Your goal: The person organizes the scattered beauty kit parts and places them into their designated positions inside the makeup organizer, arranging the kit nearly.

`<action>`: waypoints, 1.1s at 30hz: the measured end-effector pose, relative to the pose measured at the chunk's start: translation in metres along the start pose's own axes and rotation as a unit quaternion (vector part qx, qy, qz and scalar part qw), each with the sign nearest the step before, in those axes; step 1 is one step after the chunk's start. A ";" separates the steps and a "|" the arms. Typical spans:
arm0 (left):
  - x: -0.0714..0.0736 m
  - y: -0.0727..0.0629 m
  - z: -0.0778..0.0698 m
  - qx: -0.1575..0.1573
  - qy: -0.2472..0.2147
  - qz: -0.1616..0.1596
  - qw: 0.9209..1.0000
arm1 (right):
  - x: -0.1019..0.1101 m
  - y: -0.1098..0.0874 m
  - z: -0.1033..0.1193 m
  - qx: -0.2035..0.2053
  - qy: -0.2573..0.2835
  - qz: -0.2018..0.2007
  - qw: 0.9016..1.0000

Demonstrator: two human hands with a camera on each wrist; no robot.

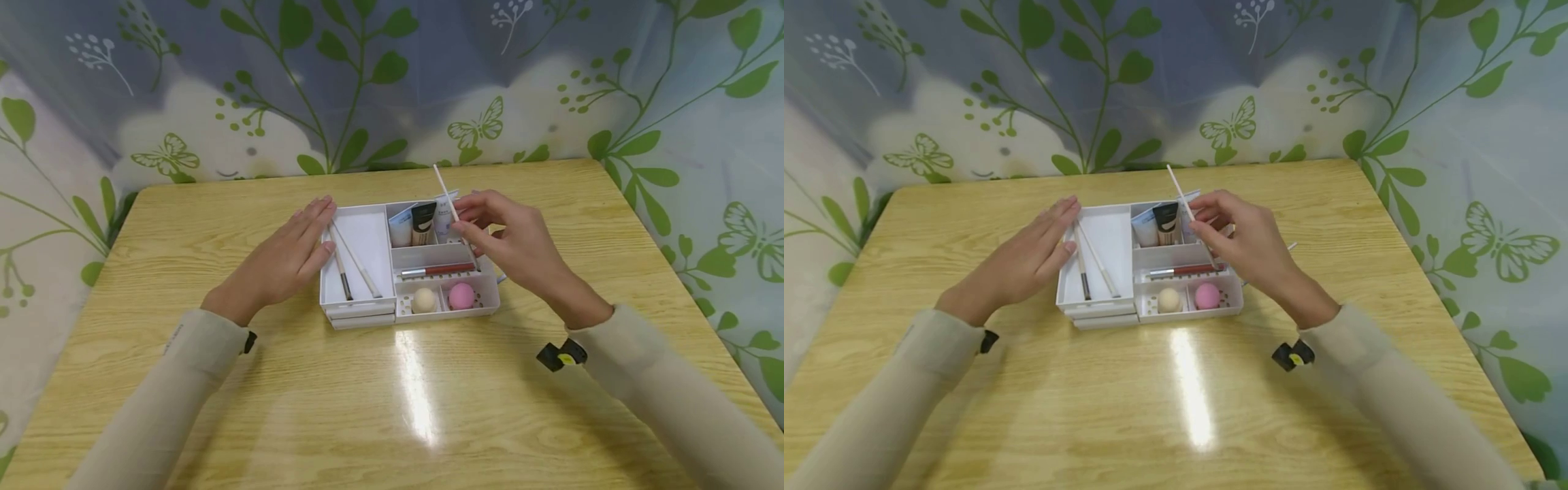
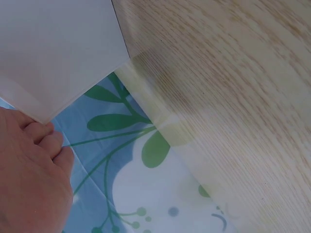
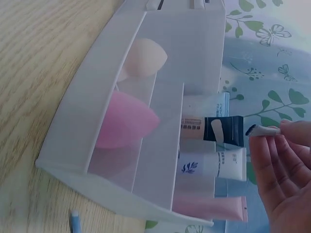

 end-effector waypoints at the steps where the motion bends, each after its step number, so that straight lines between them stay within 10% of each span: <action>1: 0.000 0.000 0.000 -0.001 0.001 -0.001 1.000 | -0.003 0.002 0.001 -0.002 0.000 0.004 1.000; 33: 0.003 -0.001 0.000 0.003 0.001 -0.001 1.000 | -0.060 0.034 0.019 -0.057 0.060 0.031 0.996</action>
Point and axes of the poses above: each hand's wrist, its own y-axis towards the middle knuckle, its own x-axis out of the back of the hand, z = x × y, the point moved 4 cm from there along y, towards the middle knuckle, and after that the axes turned 11 degrees about y, right-handed, at the moved point
